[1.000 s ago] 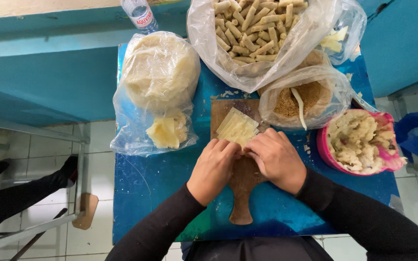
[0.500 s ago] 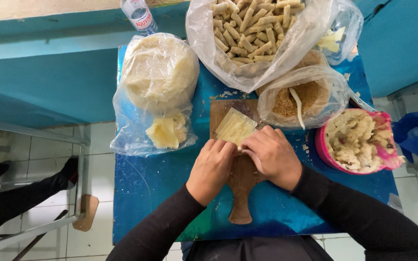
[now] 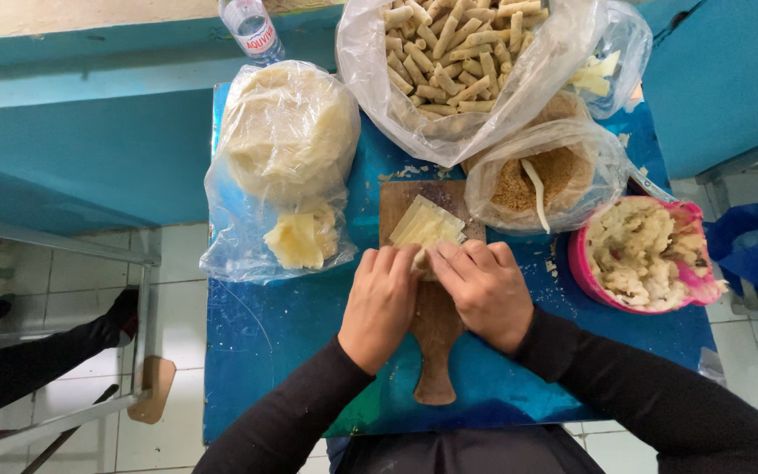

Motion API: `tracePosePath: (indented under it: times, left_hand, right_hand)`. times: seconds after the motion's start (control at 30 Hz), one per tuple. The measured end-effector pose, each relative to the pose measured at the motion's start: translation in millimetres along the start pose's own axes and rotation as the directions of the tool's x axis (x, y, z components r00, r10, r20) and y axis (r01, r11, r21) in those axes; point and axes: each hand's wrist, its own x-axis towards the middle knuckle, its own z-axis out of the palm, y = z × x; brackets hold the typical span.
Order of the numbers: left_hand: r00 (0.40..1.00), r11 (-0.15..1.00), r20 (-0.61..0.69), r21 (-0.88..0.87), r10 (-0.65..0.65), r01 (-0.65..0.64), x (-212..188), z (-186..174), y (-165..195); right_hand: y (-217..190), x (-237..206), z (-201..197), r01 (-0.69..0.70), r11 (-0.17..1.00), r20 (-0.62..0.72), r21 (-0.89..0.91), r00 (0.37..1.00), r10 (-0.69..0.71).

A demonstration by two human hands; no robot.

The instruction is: The person flattens pieces of dough on a wooden board, sprinkles brown sugar from a bag using a spoon onto the flattened dough, and folds the dough over the filling. Folded dough pieces accumulate on the board while scraps collect in a pink bowl.

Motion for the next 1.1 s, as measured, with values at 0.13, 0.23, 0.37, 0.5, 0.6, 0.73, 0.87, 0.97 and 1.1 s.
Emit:
tracePosePath:
  times: [0.13, 0.23, 0.37, 0.5, 0.6, 0.73, 0.87, 0.97, 1.1]
  left_hand:
    - [0.999, 1.0, -0.035, 0.003, -0.022, 0.022, 0, -2, 0]
    - [0.998, 0.998, -0.033, -0.021, -0.053, 0.053, 1, -2, 0]
    - [0.995, 0.992, -0.093, -0.12, -0.037, 0.026, 1, -5, 2]
    - [0.998, 0.95, -0.062, -0.31, 0.004, -0.023, -1, -10, 4]
    - [0.997, 0.948, -0.077, -0.315, 0.012, -0.035, 2, -13, 9]
    - [0.99, 0.943, -0.073, -0.302, 0.125, -0.141, 2, -18, 22]
    - [0.952, 0.932, -0.002, -0.204, 0.305, -0.299, 8, -29, 29]
    - [0.963, 0.943, -0.043, -0.197, 0.266, -0.269, 20, -30, 30]
    - [0.979, 0.97, -0.041, -0.134, 0.198, -0.201, 34, -22, 28]
  right_hand:
    - [0, 11, 4, -0.038, 0.998, 0.014, -0.056, 0.999, 0.039]
    - [3, 19, 5, -0.074, 0.997, 0.009, 0.012, 0.997, 0.074]
    - [7, 20, -2, -0.198, 0.907, 0.024, 0.372, 0.979, 0.204]
    - [14, 13, -11, -0.267, 0.724, 0.17, 0.636, 0.964, 0.205]
    - [20, 6, -19, -0.331, 0.614, 0.296, 0.716, 0.941, 0.163]
    - [23, -2, -30, -0.341, 0.635, 0.34, 0.693, 0.931, 0.13]
    - [32, -8, -51, -0.287, 0.663, 0.315, 0.691, 0.946, 0.081]
    - [51, -11, -75, -0.255, 0.711, 0.248, 0.656, 0.962, 0.117]
    - [70, -17, -100, -0.291, 0.846, 0.115, 0.446, 0.957, 0.268]
